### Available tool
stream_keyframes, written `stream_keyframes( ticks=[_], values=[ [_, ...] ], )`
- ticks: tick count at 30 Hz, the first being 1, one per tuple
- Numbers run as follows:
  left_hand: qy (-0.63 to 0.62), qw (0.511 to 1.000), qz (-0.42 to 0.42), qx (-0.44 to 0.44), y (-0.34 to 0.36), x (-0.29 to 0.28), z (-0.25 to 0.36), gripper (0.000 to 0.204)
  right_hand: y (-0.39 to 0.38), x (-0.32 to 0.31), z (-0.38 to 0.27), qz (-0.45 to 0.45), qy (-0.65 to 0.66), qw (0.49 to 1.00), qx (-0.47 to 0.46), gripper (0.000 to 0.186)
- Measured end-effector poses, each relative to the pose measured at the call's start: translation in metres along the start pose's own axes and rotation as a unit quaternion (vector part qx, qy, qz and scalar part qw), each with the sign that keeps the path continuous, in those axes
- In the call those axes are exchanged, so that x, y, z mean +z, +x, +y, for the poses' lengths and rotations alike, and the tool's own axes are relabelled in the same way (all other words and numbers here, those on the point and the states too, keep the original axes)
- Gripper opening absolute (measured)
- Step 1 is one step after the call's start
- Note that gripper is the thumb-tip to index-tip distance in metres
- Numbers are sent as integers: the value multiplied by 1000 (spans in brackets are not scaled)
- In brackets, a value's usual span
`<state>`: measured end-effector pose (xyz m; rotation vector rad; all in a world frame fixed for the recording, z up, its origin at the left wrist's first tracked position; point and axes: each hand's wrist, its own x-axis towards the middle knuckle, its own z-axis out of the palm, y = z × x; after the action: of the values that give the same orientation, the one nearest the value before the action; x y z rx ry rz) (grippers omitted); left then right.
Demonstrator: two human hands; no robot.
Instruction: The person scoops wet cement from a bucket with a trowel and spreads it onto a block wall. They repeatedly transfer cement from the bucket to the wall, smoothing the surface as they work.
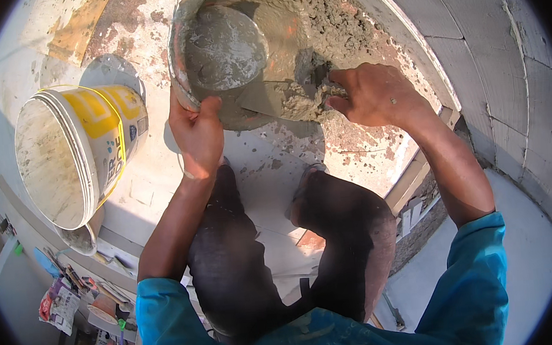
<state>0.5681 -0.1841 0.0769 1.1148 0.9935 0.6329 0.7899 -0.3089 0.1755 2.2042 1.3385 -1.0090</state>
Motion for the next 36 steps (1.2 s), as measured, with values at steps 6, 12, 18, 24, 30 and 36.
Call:
stream_keyframes(
  ticks=[6, 12, 18, 24, 30, 36],
  values=[
    [-37, 996, 40, -76, -47, 46, 106, 48, -46, -58, -3, 198, -102, 975, -11, 35],
    [-25, 996, 73, -53, -74, 71, 189, 55, -142, -157, 39, -1, 21, 999, 26, 41],
    [64, 989, 105, 84, -55, 88, 203, 49, -72, -154, 9, 106, -14, 994, 27, 35],
    [-144, 971, 182, -50, 51, 65, 216, 51, -1, -165, -1, 339, 92, 936, -35, 29],
    [-207, 943, 244, -92, 181, 29, 204, 45, 106, -236, -42, 381, 93, 918, -58, 27],
    [-165, 911, 341, -165, 241, -39, 200, 46, 171, -347, -89, 125, 261, 941, -176, 36]
  ],
)
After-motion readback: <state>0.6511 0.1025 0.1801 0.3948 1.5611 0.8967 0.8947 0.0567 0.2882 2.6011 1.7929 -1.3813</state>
